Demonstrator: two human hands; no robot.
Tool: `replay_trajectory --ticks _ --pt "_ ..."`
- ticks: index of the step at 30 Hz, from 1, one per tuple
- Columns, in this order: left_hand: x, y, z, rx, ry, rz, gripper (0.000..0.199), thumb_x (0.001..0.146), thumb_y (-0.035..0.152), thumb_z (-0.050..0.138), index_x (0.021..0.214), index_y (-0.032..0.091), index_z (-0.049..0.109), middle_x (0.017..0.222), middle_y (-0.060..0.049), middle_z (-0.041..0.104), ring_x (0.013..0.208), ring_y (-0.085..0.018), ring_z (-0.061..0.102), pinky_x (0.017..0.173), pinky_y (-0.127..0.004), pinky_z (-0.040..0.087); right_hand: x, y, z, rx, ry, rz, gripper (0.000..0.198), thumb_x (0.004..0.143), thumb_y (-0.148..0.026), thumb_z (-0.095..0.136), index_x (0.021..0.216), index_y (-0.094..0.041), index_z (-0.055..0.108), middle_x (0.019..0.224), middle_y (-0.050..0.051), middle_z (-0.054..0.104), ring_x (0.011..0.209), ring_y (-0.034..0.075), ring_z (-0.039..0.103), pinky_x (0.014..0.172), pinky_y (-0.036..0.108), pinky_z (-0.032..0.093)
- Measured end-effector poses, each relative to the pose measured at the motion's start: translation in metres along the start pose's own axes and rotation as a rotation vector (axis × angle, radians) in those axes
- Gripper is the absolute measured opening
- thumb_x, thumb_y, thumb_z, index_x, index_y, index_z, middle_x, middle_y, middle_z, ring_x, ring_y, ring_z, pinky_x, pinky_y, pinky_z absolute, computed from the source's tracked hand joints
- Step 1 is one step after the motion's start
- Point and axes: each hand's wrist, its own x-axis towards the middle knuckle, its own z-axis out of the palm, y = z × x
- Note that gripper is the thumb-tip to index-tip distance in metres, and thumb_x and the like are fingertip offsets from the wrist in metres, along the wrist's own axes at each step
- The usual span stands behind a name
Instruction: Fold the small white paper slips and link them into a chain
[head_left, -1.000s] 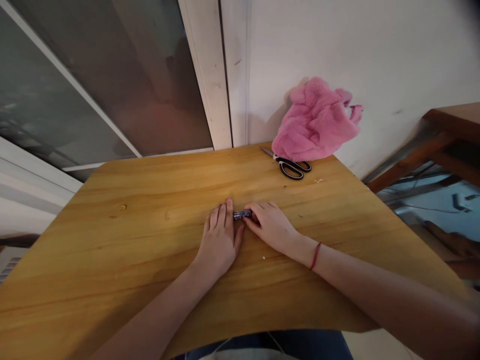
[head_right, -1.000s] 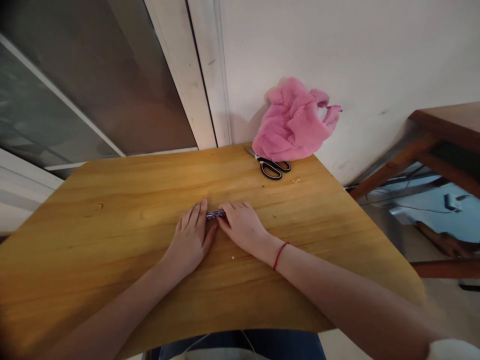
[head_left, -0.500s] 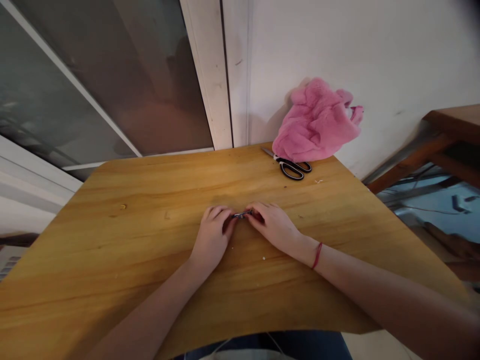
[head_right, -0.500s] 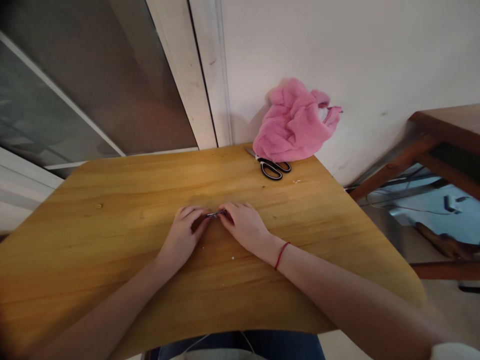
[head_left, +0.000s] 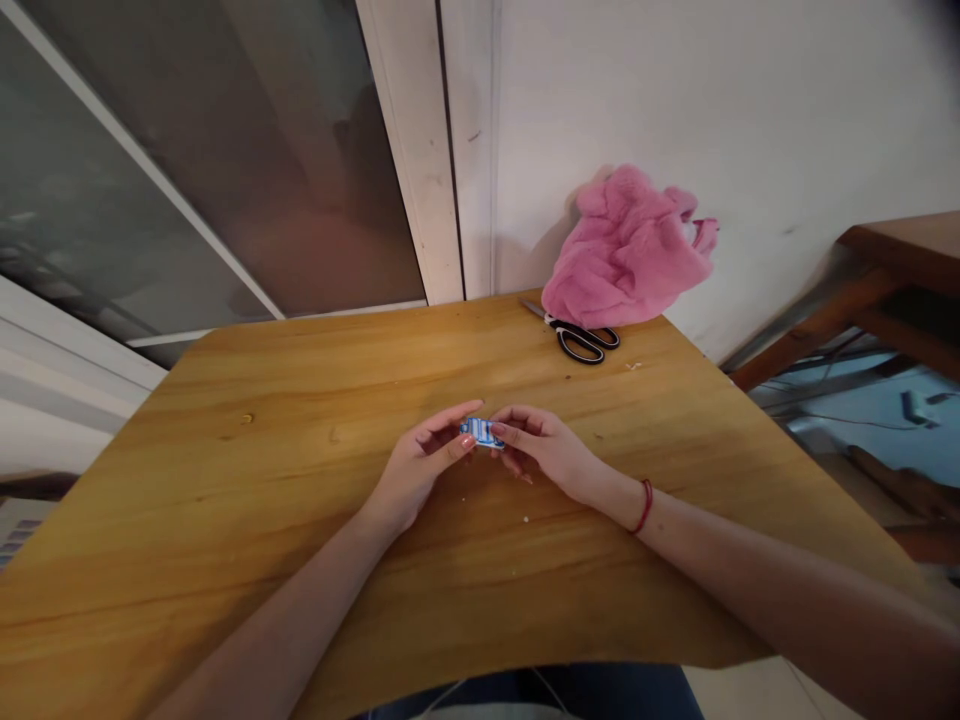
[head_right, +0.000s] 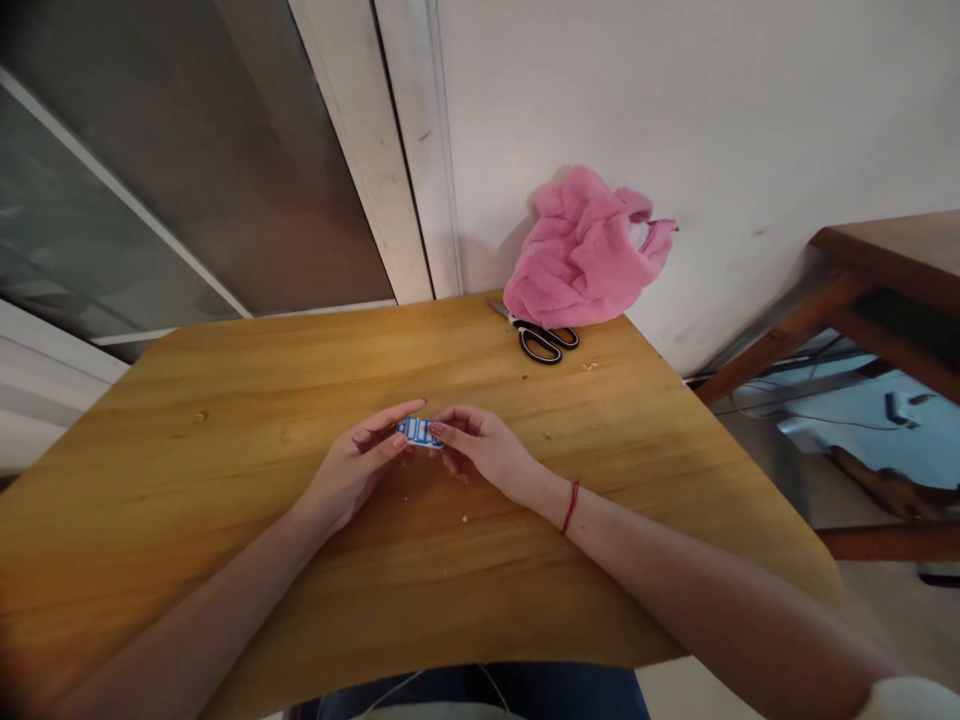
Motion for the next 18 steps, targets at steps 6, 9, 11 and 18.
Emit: replay_trajectory --ticks 6,9,11,18 --pt "-0.0023 0.0006 0.0029 -0.030 -0.050 -0.039 0.044 0.069 0.025 0.069 0.112 0.021 0.062 0.087 -0.003 0.067 0.075 -0.014 0.059 0.068 -0.027 0.047 -0.0008 0.0007 0.0031 0.142 -0.013 0.025 0.023 0.077 -0.037 0.062 0.079 -0.016 0.054 0.069 -0.002 0.058 0.045 0.004 0.048 0.036 0.017 0.034" --pt "-0.0028 -0.0020 0.0033 0.011 -0.024 -0.019 0.037 0.071 0.025 0.068 0.108 0.021 0.064 0.093 -0.004 0.068 0.079 -0.015 0.060 0.079 -0.031 0.046 -0.0008 0.0013 0.0028 0.119 -0.019 0.028 0.023 0.078 -0.037 0.062 0.082 -0.016 0.054 0.069 -0.002 0.058 0.044 0.005 0.048 0.037 0.018 0.034" --pt "-0.0028 -0.0034 0.0031 0.018 -0.008 0.000 0.033 0.072 0.026 0.068 0.105 0.020 0.065 0.098 -0.004 0.068 0.084 -0.016 0.061 0.085 -0.033 0.045 -0.0009 0.0023 0.0022 0.081 -0.010 0.011 0.023 0.079 -0.037 0.060 0.087 -0.016 0.054 0.070 -0.002 0.058 0.045 0.005 0.049 0.039 0.018 0.036" --pt "-0.0006 -0.0053 0.0037 0.022 0.065 0.012 0.029 0.073 0.027 0.066 0.101 0.020 0.066 0.101 -0.004 0.067 0.089 -0.016 0.059 0.083 -0.031 0.046 -0.0057 0.0066 0.0043 -0.152 0.023 -0.138 0.032 0.081 -0.035 0.058 0.109 -0.021 0.050 0.085 0.000 0.058 0.055 0.007 0.051 0.050 0.021 0.044"
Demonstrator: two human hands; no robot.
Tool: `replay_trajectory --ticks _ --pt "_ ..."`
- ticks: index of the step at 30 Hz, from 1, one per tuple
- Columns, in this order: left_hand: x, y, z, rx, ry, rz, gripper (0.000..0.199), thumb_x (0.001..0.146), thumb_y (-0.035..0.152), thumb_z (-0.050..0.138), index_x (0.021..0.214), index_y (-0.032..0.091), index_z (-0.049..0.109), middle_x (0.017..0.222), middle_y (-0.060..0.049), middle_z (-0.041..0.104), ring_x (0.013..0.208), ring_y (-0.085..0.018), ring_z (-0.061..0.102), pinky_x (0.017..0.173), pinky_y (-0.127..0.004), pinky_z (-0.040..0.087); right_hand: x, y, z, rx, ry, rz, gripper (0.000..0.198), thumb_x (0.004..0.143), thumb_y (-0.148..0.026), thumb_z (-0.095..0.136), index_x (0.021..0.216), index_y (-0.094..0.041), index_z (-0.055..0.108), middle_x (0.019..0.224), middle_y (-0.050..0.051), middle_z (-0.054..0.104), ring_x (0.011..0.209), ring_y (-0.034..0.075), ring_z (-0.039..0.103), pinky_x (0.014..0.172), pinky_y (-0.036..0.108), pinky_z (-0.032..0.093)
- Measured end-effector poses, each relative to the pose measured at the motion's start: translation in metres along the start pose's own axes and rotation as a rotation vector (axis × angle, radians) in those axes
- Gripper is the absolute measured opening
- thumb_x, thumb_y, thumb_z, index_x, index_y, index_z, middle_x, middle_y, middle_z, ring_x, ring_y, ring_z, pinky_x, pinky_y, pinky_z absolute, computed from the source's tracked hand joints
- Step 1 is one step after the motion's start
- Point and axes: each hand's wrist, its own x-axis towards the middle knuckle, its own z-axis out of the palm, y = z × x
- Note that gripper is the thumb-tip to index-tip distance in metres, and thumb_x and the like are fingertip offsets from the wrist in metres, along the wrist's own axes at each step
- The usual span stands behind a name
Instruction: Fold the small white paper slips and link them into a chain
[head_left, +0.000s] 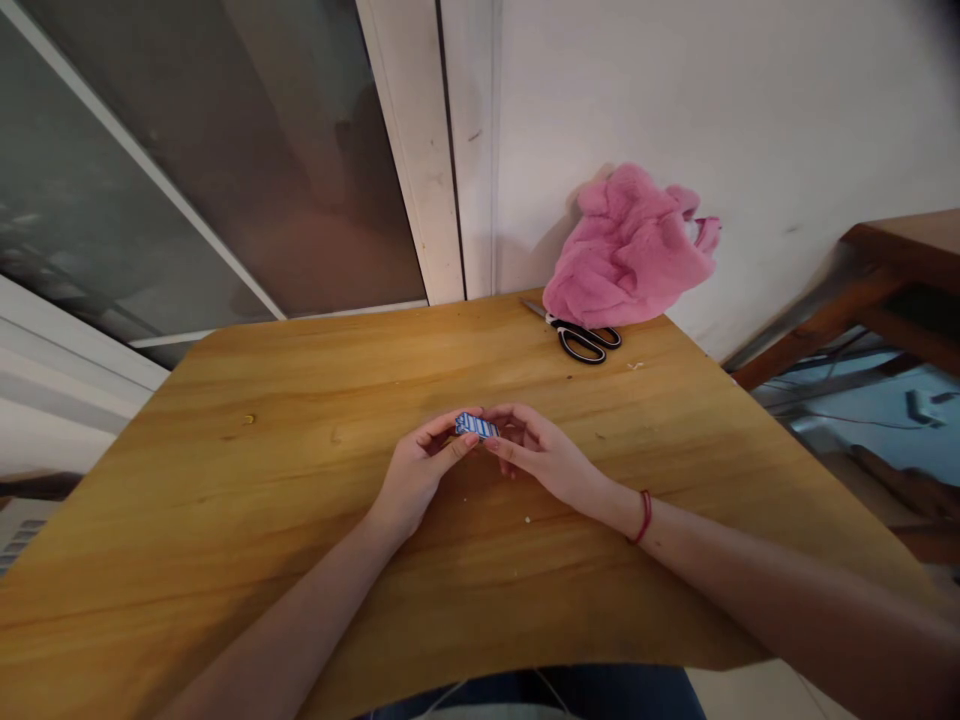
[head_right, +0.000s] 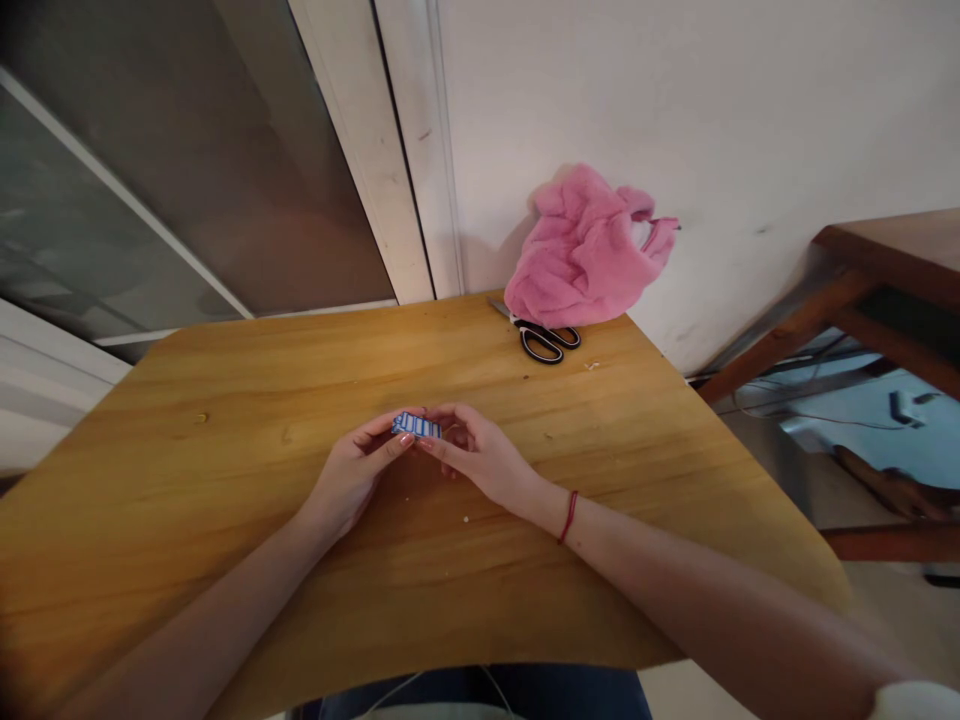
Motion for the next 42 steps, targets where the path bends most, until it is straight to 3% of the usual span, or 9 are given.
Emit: replay_trajectory --ticks 4,9,16,22,27,30,34,38,42 --pt "0.000 0.000 0.001 0.003 0.022 -0.010 0.027 0.072 0.029 0.067 0.097 0.019 0.067 0.096 -0.004 0.068 0.089 -0.016 0.060 0.083 -0.032 0.047 -0.001 0.000 0.003 -0.069 0.054 -0.018 0.030 0.078 -0.033 0.063 0.103 -0.020 0.052 0.089 0.001 0.060 0.061 0.008 0.052 0.054 0.022 0.046" --pt "-0.002 0.002 0.002 0.088 0.036 0.012 0.027 0.073 0.030 0.066 0.099 0.020 0.066 0.098 -0.004 0.068 0.087 -0.016 0.061 0.079 -0.031 0.048 0.003 -0.002 0.002 0.036 0.009 0.010 0.023 0.076 -0.031 0.065 0.091 -0.018 0.053 0.079 0.000 0.062 0.056 0.007 0.053 0.053 0.022 0.046" --pt "-0.001 0.003 0.004 0.072 0.052 -0.002 0.024 0.072 0.032 0.066 0.092 0.019 0.067 0.091 -0.003 0.068 0.078 -0.015 0.061 0.075 -0.029 0.050 0.000 -0.002 0.002 -0.043 -0.022 0.024 0.023 0.080 -0.032 0.060 0.095 -0.018 0.050 0.083 0.002 0.063 0.058 0.008 0.054 0.054 0.022 0.045" --pt "-0.003 -0.001 0.010 -0.061 0.129 -0.089 0.024 0.069 0.031 0.069 0.088 0.017 0.069 0.089 -0.003 0.069 0.082 -0.014 0.061 0.079 -0.027 0.050 -0.004 -0.004 0.008 -0.549 0.025 -0.076 0.023 0.086 -0.036 0.052 0.101 -0.018 0.049 0.090 0.005 0.061 0.075 0.015 0.057 0.064 0.027 0.044" --pt "-0.005 -0.002 0.012 -0.084 0.106 -0.104 0.021 0.070 0.032 0.069 0.084 0.017 0.068 0.080 -0.002 0.068 0.072 -0.014 0.062 0.072 -0.030 0.054 -0.004 -0.003 0.008 -0.866 -0.004 -0.146 0.012 0.092 -0.021 0.035 0.095 -0.018 0.046 0.086 0.006 0.060 0.072 0.016 0.056 0.061 0.027 0.038" --pt "-0.005 0.000 0.009 0.019 0.079 -0.033 0.021 0.074 0.033 0.064 0.090 0.019 0.067 0.081 -0.002 0.067 0.067 -0.013 0.060 0.063 -0.027 0.053 -0.005 -0.004 0.006 -0.851 0.016 -0.142 0.012 0.093 -0.023 0.032 0.088 -0.019 0.043 0.074 0.002 0.055 0.061 0.013 0.050 0.054 0.025 0.032" --pt "-0.003 0.005 0.000 0.218 0.143 0.147 0.020 0.079 0.031 0.059 0.096 0.023 0.066 0.088 -0.001 0.064 0.072 -0.011 0.058 0.065 -0.023 0.050 -0.006 -0.007 0.002 -0.774 0.051 -0.104 0.018 0.093 -0.028 0.033 0.078 -0.020 0.039 0.062 -0.003 0.048 0.053 0.011 0.044 0.050 0.023 0.029" --pt "-0.003 0.008 -0.005 0.367 0.150 0.265 0.015 0.079 0.029 0.060 0.091 0.024 0.068 0.089 -0.001 0.061 0.077 -0.012 0.058 0.068 -0.023 0.050 -0.007 -0.008 0.002 -0.736 0.022 -0.091 0.020 0.093 -0.029 0.035 0.075 -0.020 0.038 0.062 -0.003 0.049 0.054 0.010 0.044 0.051 0.023 0.029" --pt "-0.006 0.008 -0.003 0.423 0.154 0.298 0.011 0.079 0.027 0.060 0.087 0.023 0.067 0.088 -0.001 0.062 0.079 -0.013 0.059 0.070 -0.025 0.050 -0.009 -0.007 0.002 -0.767 0.025 -0.112 0.018 0.092 -0.028 0.036 0.076 -0.020 0.038 0.063 -0.003 0.046 0.053 0.010 0.042 0.050 0.022 0.027"
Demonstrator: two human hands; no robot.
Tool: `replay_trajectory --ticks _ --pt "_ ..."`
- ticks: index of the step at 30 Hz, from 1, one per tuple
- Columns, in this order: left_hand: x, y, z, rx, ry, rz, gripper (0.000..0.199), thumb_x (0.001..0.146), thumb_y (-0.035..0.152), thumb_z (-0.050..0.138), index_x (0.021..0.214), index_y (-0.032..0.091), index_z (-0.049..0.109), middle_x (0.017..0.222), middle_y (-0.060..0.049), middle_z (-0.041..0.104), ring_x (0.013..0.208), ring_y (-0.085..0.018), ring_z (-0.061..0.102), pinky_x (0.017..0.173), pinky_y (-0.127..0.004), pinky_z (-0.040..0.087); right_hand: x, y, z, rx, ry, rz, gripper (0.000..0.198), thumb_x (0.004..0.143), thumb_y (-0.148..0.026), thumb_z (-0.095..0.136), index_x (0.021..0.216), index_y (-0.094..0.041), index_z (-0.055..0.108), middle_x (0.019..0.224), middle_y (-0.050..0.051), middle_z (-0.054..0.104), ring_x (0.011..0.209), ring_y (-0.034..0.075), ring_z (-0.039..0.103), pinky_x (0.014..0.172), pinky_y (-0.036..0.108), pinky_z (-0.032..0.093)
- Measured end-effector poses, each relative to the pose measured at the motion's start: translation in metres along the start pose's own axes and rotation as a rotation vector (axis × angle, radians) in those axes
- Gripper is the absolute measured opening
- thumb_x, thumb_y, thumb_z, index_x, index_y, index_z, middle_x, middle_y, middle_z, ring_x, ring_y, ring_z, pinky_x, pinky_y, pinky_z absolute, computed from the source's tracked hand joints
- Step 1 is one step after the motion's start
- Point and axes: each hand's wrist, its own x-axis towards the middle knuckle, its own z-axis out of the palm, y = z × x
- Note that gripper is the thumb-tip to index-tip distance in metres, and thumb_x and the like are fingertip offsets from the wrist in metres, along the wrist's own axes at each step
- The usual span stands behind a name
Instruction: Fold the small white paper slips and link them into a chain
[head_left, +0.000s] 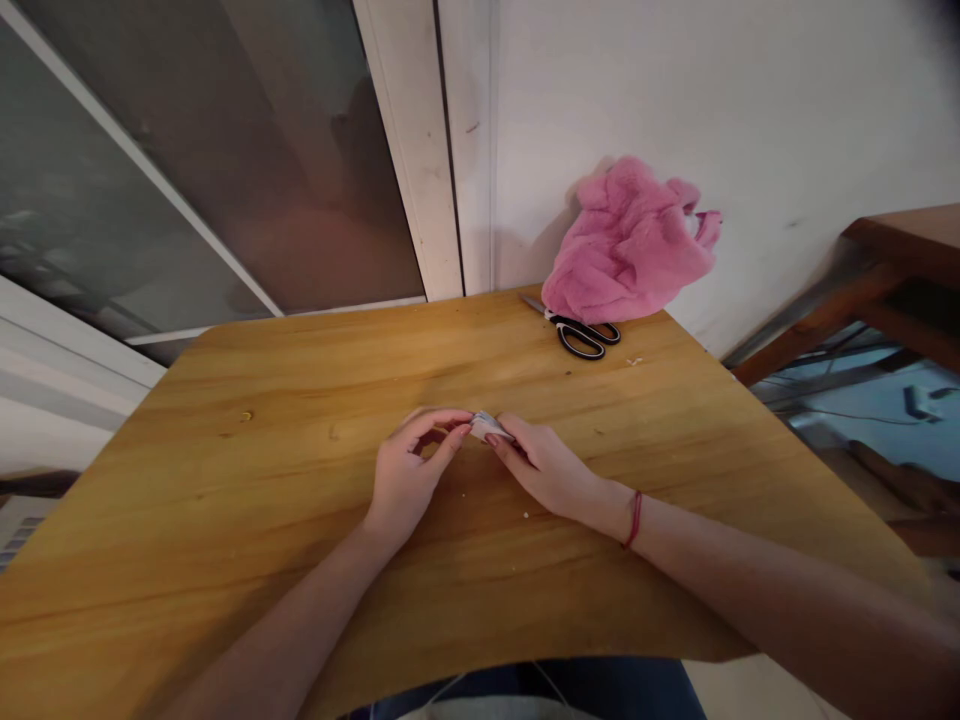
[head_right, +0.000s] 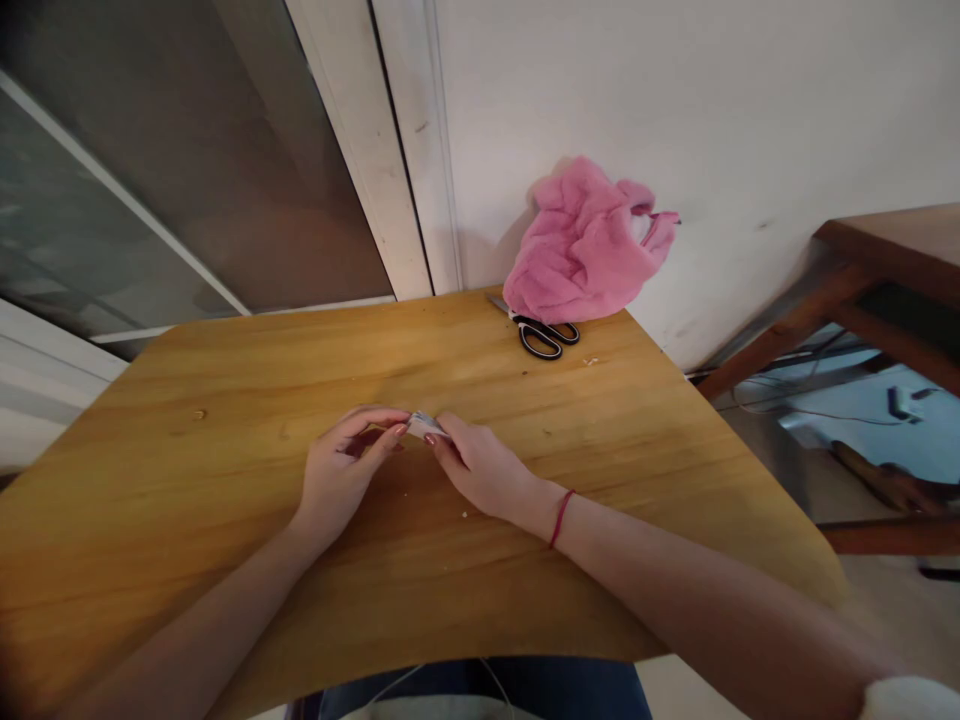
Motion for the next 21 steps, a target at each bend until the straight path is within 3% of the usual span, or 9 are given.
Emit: replay_trajectory --ticks 14,21 --pt "-0.0018 -0.0033 -0.0006 0.173 0.018 0.124 0.004 0.079 0.024 0.059 0.079 0.021 0.060 0.079 0.001 0.060 0.072 -0.011 0.058 0.067 -0.024 0.048 -0.0012 0.0026 0.0005 -0.108 -0.006 -0.054 0.009 0.092 -0.021 0.036 0.087 -0.019 0.043 0.073 0.000 0.052 0.060 0.011 0.046 0.056 0.023 0.031" --pt "-0.0013 -0.0016 -0.0026 0.164 -0.027 0.159 0.004 0.081 0.023 0.056 0.079 0.020 0.059 0.079 0.000 0.057 0.075 -0.012 0.055 0.069 -0.025 0.046 0.0011 0.0005 -0.0019 -0.104 -0.028 -0.038 0.014 0.092 -0.029 0.037 0.091 -0.018 0.046 0.079 0.003 0.057 0.064 0.013 0.051 0.057 0.024 0.034"
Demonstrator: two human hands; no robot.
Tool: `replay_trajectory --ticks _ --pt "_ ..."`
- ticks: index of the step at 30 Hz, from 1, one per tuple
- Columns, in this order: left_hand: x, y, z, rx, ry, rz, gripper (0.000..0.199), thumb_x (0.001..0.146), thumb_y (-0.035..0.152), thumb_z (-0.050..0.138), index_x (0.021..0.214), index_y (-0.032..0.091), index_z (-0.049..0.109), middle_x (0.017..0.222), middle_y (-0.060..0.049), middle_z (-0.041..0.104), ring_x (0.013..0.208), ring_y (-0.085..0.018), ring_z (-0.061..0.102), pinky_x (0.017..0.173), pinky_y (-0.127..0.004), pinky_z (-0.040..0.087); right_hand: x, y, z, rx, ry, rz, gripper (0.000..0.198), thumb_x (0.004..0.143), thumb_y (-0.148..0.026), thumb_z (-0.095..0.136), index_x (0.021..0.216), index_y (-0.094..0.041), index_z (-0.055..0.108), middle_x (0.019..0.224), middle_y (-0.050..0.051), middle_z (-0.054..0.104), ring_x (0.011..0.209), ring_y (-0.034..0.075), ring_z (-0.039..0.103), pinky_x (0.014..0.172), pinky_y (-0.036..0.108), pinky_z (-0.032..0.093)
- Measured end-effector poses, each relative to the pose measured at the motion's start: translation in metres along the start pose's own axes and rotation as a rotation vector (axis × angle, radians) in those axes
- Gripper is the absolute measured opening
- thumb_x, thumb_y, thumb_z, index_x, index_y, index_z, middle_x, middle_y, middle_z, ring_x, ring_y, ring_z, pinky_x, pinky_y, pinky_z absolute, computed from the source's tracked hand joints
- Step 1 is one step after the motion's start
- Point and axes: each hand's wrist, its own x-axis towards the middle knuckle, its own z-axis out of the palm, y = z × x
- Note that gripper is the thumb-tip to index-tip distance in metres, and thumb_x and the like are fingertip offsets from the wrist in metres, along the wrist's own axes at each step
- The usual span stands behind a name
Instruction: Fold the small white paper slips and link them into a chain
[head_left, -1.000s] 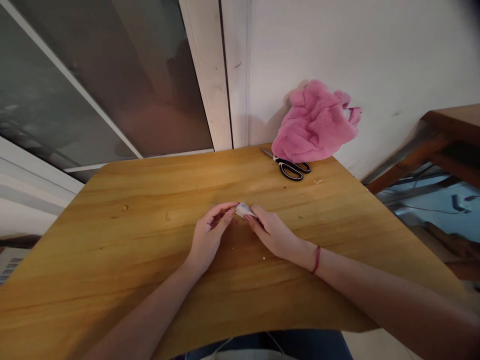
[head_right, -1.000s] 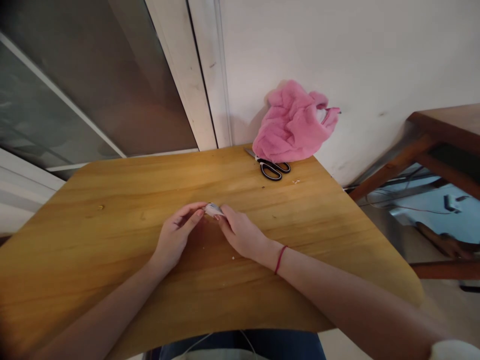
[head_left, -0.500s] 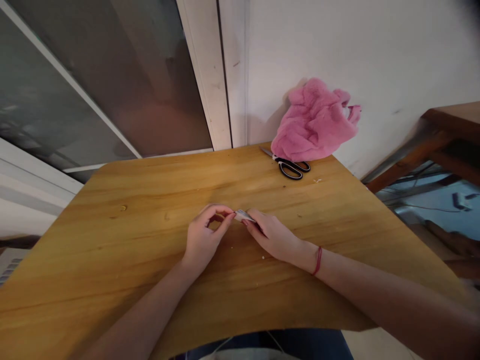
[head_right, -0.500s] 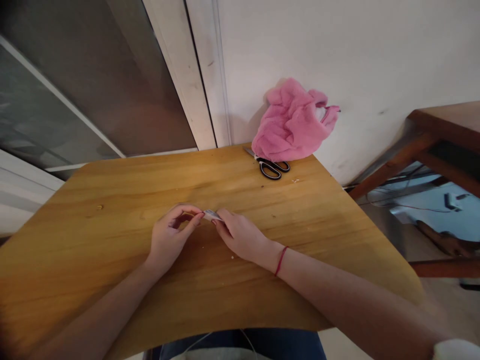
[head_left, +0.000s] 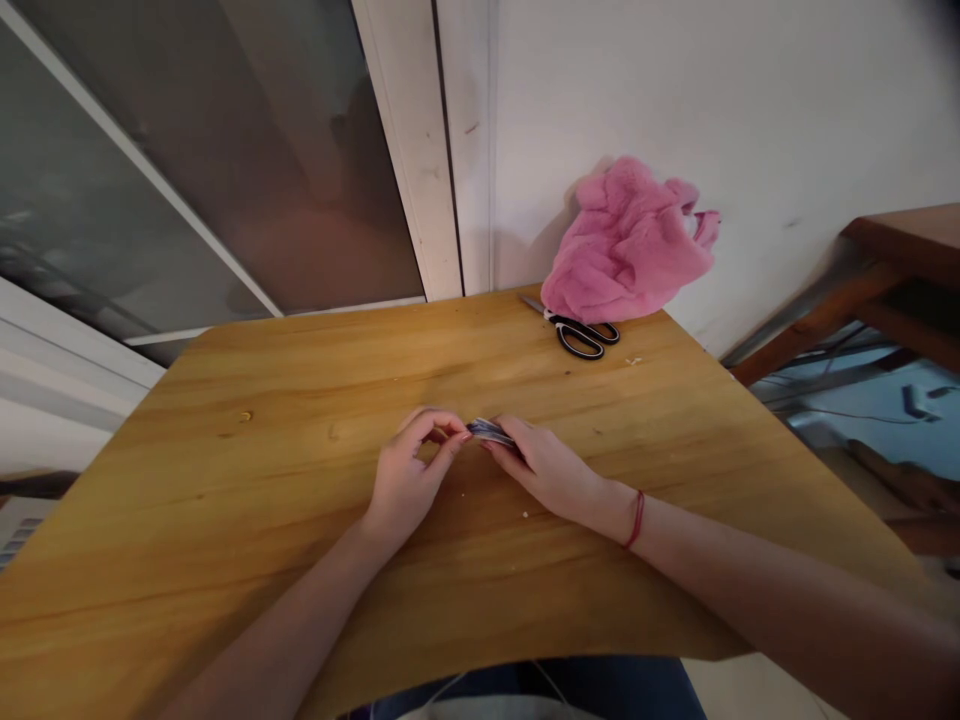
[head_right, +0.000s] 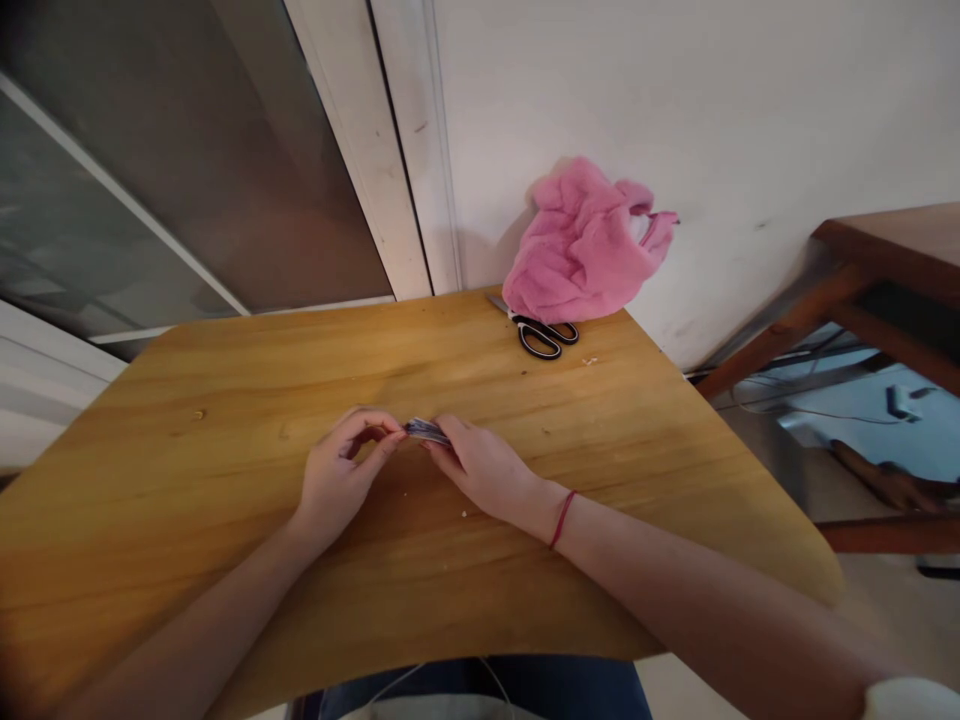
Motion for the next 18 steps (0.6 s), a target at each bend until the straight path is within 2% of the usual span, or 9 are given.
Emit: replay_trajectory --ticks 8,14,18 --pt "0.0005 0.0012 -0.0019 -0.025 0.016 -0.022 0.005 0.081 0.024 0.056 0.077 0.021 0.058 0.079 0.000 0.053 0.073 -0.013 0.053 0.068 -0.026 0.045 -0.0019 -0.0014 -0.0008 0.019 -0.016 0.018 0.018 0.093 -0.031 0.037 0.097 -0.017 0.049 0.082 0.004 0.060 0.067 0.014 0.054 0.059 0.024 0.036" --pt "0.0039 0.0012 -0.0046 -0.171 0.031 -0.122 0.006 0.080 0.026 0.057 0.078 0.020 0.057 0.079 0.001 0.052 0.067 -0.010 0.053 0.063 -0.024 0.045 -0.0022 -0.0021 -0.0022 0.010 -0.006 0.027 0.019 0.093 -0.033 0.038 0.092 -0.017 0.049 0.076 0.002 0.058 0.062 0.013 0.052 0.055 0.023 0.034" --pt "0.0057 0.0018 -0.0038 -0.312 0.003 -0.177 0.006 0.080 0.025 0.058 0.079 0.019 0.056 0.084 0.000 0.056 0.071 -0.011 0.055 0.065 -0.023 0.046 -0.0027 -0.0025 -0.0033 0.023 -0.012 0.034 0.020 0.093 -0.033 0.037 0.093 -0.017 0.049 0.074 0.002 0.057 0.061 0.012 0.051 0.055 0.023 0.033"
